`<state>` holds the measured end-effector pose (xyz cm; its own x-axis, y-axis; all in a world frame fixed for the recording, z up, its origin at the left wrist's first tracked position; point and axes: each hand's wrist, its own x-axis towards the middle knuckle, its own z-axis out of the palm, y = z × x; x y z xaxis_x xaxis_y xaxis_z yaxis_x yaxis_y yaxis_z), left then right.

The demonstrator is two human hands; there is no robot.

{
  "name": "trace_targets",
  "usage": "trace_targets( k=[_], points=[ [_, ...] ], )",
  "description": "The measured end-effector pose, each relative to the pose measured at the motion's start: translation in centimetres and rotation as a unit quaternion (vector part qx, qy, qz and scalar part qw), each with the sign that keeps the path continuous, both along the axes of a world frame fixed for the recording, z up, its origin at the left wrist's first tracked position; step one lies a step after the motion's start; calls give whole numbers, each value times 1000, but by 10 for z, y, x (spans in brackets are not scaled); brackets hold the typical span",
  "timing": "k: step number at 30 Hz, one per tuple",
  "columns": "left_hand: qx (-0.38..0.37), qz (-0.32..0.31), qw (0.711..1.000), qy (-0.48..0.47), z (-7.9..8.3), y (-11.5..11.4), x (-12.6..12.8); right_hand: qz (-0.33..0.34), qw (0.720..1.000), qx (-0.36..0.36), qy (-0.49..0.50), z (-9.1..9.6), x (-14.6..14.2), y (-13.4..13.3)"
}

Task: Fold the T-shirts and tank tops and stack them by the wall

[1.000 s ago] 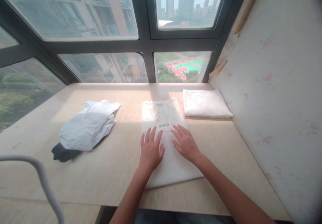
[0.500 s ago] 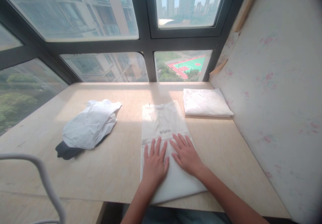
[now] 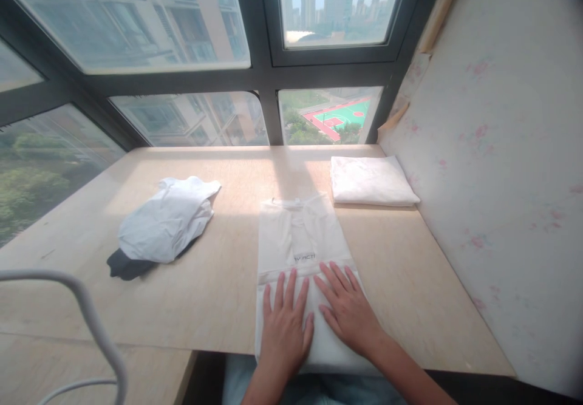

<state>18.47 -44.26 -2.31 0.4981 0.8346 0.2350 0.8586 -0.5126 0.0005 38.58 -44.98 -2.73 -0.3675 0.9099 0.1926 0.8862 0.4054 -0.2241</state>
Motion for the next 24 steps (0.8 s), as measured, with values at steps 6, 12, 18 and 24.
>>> trace_targets(
  k=[6,12,18,24],
  points=[
    [-18,3,1000,-16,-4,24,1,-9,1000,4,16,-4,3,23],
    [-35,22,999,-16,0,72,8,-21,999,3,28,-3,1,69],
    [32,-45,997,-47,19,43,-12,-16,997,57,50,13,10,38],
    [67,-123,988,-64,20,-37,-64,49,993,50,91,13,46,-51]
  ],
)
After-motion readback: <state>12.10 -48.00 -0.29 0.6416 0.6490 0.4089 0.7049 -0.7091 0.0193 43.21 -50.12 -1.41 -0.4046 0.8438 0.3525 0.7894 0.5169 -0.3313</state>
